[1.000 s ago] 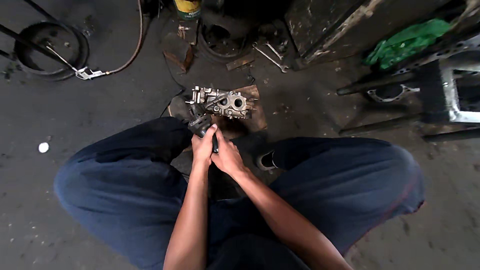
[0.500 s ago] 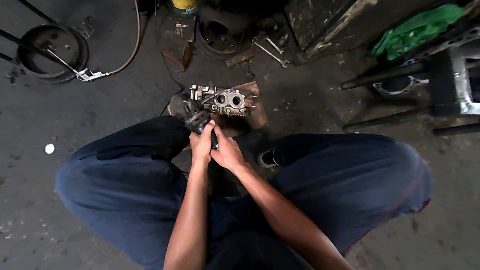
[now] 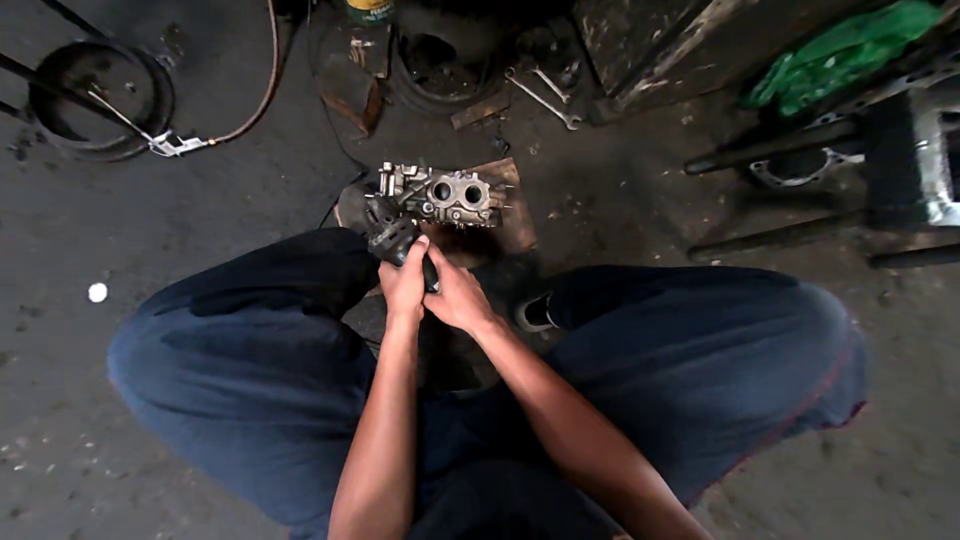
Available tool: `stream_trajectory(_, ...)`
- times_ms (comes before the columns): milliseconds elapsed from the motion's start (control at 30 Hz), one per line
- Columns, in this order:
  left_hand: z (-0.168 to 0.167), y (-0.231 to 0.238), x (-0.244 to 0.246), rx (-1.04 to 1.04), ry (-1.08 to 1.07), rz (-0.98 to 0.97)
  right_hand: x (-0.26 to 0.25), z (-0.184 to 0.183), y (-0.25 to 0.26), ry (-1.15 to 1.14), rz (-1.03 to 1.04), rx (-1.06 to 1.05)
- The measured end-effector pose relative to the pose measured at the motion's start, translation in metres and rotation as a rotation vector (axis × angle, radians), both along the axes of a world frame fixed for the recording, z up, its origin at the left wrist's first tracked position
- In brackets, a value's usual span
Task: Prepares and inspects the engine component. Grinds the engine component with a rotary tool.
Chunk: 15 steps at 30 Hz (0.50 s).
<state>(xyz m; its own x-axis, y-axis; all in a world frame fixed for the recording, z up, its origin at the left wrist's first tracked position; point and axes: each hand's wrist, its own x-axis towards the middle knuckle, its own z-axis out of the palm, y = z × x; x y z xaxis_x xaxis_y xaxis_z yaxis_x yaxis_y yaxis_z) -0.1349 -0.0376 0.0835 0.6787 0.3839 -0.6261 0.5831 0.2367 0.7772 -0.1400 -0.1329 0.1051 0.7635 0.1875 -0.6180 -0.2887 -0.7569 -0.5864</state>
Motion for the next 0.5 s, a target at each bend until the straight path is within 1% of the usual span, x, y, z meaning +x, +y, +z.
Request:
stream_trajectory(200,-0.001,0.006,-0.003,-0.049,0.016,0.029,-0.001,0.005,0.007,0.003,0.016,-0.053)
stream_trajectory(367,0.0,0.006,-0.011,-0.059,0.018,0.083,-0.007,0.006,0.006,-0.005,0.07,-0.059)
stream_trajectory(500,-0.001,0.004,-0.011,-0.069,0.011,0.072,-0.009,0.006,0.008,-0.008,0.028,-0.066)
